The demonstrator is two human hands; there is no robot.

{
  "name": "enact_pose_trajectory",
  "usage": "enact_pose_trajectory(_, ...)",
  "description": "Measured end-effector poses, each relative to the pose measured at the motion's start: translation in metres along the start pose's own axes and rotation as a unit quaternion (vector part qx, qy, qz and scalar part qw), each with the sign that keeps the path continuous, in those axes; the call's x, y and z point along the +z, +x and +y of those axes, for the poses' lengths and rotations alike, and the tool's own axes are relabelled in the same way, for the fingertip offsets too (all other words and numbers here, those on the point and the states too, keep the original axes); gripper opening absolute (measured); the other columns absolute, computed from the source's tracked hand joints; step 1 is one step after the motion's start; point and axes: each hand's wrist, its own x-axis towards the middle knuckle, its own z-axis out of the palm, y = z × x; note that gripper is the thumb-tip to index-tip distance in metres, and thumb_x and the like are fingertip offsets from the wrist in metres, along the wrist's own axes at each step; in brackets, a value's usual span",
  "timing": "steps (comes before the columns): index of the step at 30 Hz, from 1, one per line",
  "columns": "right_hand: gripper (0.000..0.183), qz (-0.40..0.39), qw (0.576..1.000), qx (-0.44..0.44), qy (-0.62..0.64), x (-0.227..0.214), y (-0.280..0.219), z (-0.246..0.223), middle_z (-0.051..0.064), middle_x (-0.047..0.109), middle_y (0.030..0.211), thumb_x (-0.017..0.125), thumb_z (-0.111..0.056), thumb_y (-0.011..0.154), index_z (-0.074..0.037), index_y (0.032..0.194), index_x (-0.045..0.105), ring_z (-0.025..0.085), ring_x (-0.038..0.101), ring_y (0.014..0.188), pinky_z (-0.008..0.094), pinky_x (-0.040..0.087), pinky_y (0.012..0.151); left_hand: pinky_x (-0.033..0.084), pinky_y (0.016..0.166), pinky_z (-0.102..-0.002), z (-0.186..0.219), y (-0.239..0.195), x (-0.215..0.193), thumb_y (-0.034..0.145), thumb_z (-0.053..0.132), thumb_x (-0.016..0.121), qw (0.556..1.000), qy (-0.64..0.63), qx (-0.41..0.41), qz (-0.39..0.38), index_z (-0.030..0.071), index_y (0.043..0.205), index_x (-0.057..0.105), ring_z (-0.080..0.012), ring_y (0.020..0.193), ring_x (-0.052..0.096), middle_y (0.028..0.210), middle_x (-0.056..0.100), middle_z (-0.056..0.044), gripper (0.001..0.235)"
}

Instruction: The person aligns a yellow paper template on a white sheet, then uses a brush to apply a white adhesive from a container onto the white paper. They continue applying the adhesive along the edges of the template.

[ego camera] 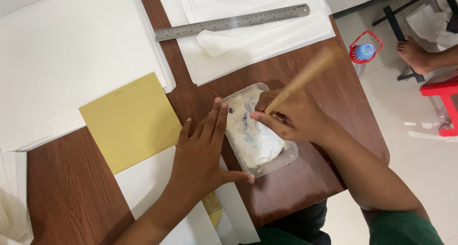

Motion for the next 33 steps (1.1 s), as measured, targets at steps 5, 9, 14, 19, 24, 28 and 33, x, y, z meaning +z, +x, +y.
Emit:
enact_pose_trajectory(5, 0.023, 0.164, 0.965, -0.201, -0.043, 0.008, 0.0, 0.006, 0.011, 0.058, 0.069, 0.064, -0.004, 0.096, 0.003, 0.075, 0.058, 0.026, 0.055, 0.057, 0.036, 0.047, 0.054, 0.04, 0.114, -0.053, 0.0, -0.001, 0.002, 0.048, 0.112, 0.063, 1.0, 0.025, -0.001, -0.002, 0.007, 0.165, 0.021, -0.0283, 0.134, 0.06, 0.172, 0.026, -0.01, 0.162)
enact_pose_trajectory(9, 0.025, 0.181, 0.957, -0.2, -0.107, 0.005, -0.003, -0.001, 0.011, 0.057, 0.072, 0.061, -0.013, 0.1, 0.001, 0.079, 0.062, 0.023, 0.048, 0.055, 0.033, 0.04, 0.051, 0.04, 0.113, -0.052, 0.001, 0.0, 0.0, 0.046, 0.112, 0.069, 1.0, 0.027, -0.004, -0.01, 0.009, 0.165, 0.019, -0.0255, 0.126, 0.064, 0.173, 0.025, -0.008, 0.166)
enact_pose_trajectory(14, 0.03, 0.125, 0.971, -0.186, -0.087, 0.007, -0.002, 0.004, 0.007, 0.056, 0.07, 0.06, -0.006, 0.1, -0.003, 0.072, 0.051, 0.024, 0.054, 0.058, 0.034, 0.043, 0.055, 0.036, 0.114, -0.055, 0.001, 0.0, -0.001, 0.048, 0.109, 0.07, 0.999, -0.001, -0.014, -0.035, 0.009, 0.166, 0.015, -0.0261, 0.135, 0.058, 0.174, 0.02, -0.009, 0.164)
enact_pose_trajectory(19, 0.041, 0.096, 0.992, -0.064, 0.048, 0.005, -0.013, 0.01, -0.001, 0.041, 0.05, 0.063, -0.008, 0.098, -0.007, 0.058, 0.051, 0.012, 0.037, 0.041, 0.026, 0.025, 0.041, 0.037, 0.114, -0.053, 0.001, -0.001, -0.001, 0.046, 0.111, 0.069, 1.0, 0.015, -0.009, -0.026, 0.009, 0.166, 0.017, -0.0263, 0.132, 0.061, 0.174, 0.022, -0.009, 0.166)
enact_pose_trajectory(24, 0.036, 0.118, 0.987, -0.015, 0.109, 0.0, -0.014, 0.011, 0.0, 0.048, 0.053, 0.06, -0.012, 0.1, -0.006, 0.065, 0.058, 0.01, 0.041, 0.042, 0.025, 0.028, 0.041, 0.039, 0.114, -0.054, 0.001, 0.0, -0.001, 0.05, 0.11, 0.066, 1.0, 0.012, -0.003, -0.015, 0.008, 0.165, 0.017, -0.0268, 0.133, 0.061, 0.173, 0.024, -0.01, 0.162)
enact_pose_trajectory(28, 0.036, 0.057, 0.997, -0.028, 0.034, -0.006, -0.005, -0.001, 0.0, 0.051, 0.056, 0.06, -0.017, 0.101, -0.008, 0.067, 0.058, 0.016, 0.048, 0.047, 0.032, 0.043, 0.069, 0.039, 0.113, -0.053, 0.002, 0.0, -0.003, 0.048, 0.11, 0.068, 1.0, 0.014, -0.009, -0.025, 0.007, 0.165, 0.018, -0.0261, 0.132, 0.061, 0.173, 0.023, -0.01, 0.163)
enact_pose_trajectory(33, 0.032, 0.016, 0.999, -0.032, 0.01, -0.005, -0.006, 0.001, -0.001, 0.051, 0.054, 0.063, -0.018, 0.101, -0.008, 0.071, 0.06, 0.017, 0.051, 0.048, 0.036, 0.053, 0.082, 0.041, 0.112, -0.052, 0.001, -0.001, -0.001, 0.048, 0.112, 0.065, 1.0, 0.025, -0.002, -0.009, 0.007, 0.165, 0.018, -0.0253, 0.129, 0.063, 0.173, 0.025, -0.009, 0.164)
